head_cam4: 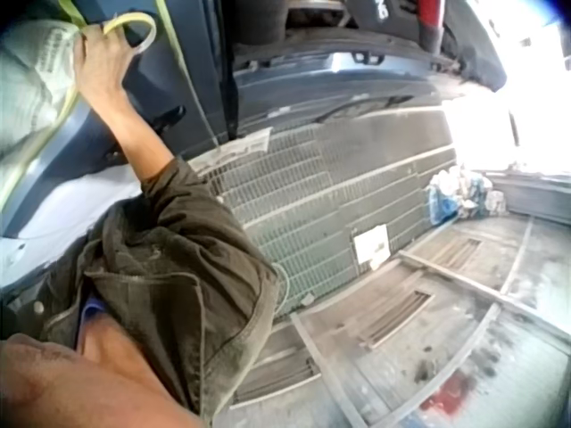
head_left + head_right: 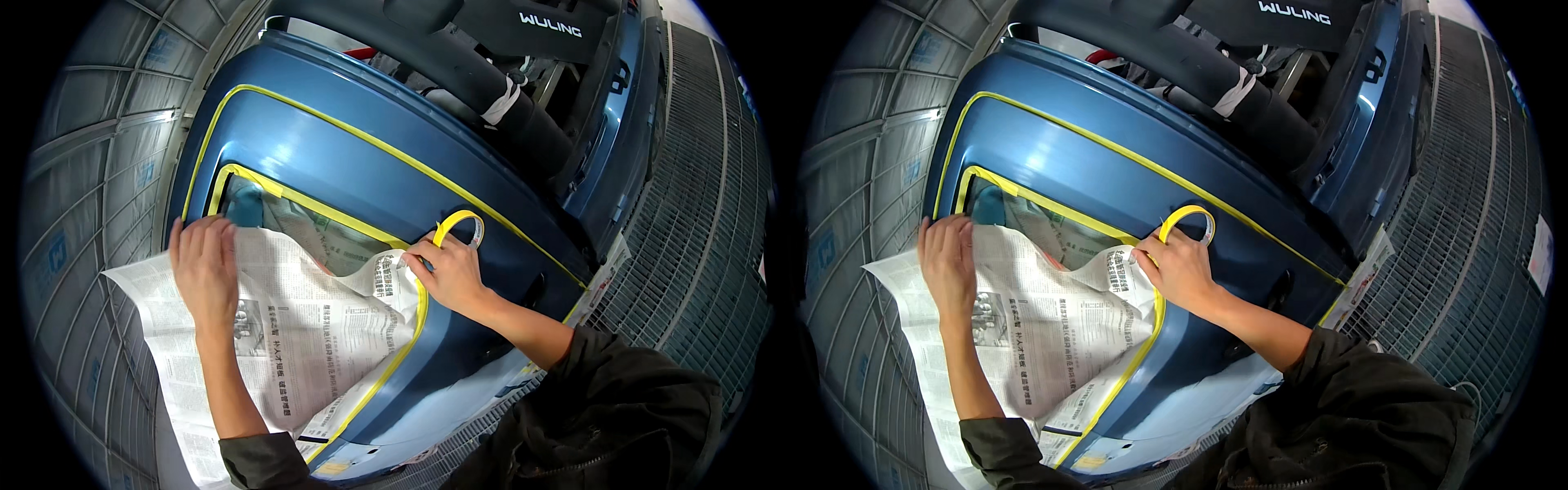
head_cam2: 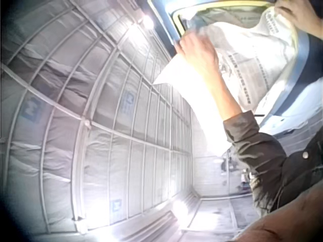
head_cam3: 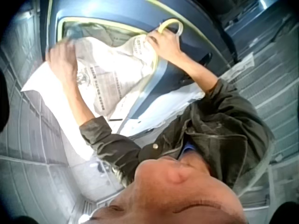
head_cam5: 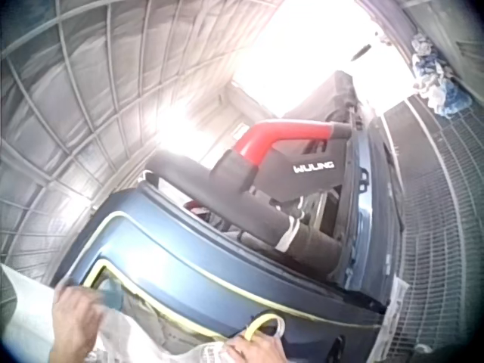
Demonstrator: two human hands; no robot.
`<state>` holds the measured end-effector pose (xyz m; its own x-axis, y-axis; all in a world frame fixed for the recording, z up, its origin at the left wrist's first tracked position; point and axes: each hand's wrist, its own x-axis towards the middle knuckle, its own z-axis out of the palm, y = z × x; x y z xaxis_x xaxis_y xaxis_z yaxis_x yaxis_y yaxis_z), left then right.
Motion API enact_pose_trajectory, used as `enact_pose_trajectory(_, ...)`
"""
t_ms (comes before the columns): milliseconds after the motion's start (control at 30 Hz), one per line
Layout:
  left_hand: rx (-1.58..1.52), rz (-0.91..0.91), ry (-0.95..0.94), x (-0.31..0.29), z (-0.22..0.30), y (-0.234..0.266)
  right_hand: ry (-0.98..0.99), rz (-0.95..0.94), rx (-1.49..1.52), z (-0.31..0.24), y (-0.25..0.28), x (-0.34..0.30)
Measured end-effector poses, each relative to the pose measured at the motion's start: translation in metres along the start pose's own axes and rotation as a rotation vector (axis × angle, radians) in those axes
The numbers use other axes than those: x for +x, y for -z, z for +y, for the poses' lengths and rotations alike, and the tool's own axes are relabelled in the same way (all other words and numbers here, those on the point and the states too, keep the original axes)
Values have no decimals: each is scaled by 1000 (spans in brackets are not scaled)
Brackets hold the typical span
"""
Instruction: The person tapes newspaper sheets onto the rear side window and roof area of a blue car using yellow masking tape. They smooth the paper, tear tape, and reposition sheets to cover the glass and adjacent panels.
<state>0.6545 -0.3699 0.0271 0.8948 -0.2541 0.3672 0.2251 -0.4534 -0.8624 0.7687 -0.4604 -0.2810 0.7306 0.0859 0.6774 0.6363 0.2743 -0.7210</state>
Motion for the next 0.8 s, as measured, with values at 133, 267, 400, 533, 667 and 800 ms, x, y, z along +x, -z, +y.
enact_pose_trajectory(133, -82, -78, -147, 1, 6, 0, -6, -8, -37, 4, -1, -1)
enact_pose_trajectory(267, -1, -193, -94, -6, -33, 6, 20, -75, -94, 2, 6, 4)
enact_pose_trajectory(400, 185, -100, 279, -50, -91, 8, 114, -153, -133, -3, 15, 21)
enact_pose_trajectory(533, 187, -243, 1134, -105, -130, 8, 190, -287, -107, -10, 13, 28)
enact_pose_trajectory(667, -219, -213, 1176, -181, -181, -18, 275, -349, -59, -32, 3, 50)
enact_pose_trajectory(800, -531, 92, 1172, -204, -173, -19, 418, -381, 20, -78, -32, 100)
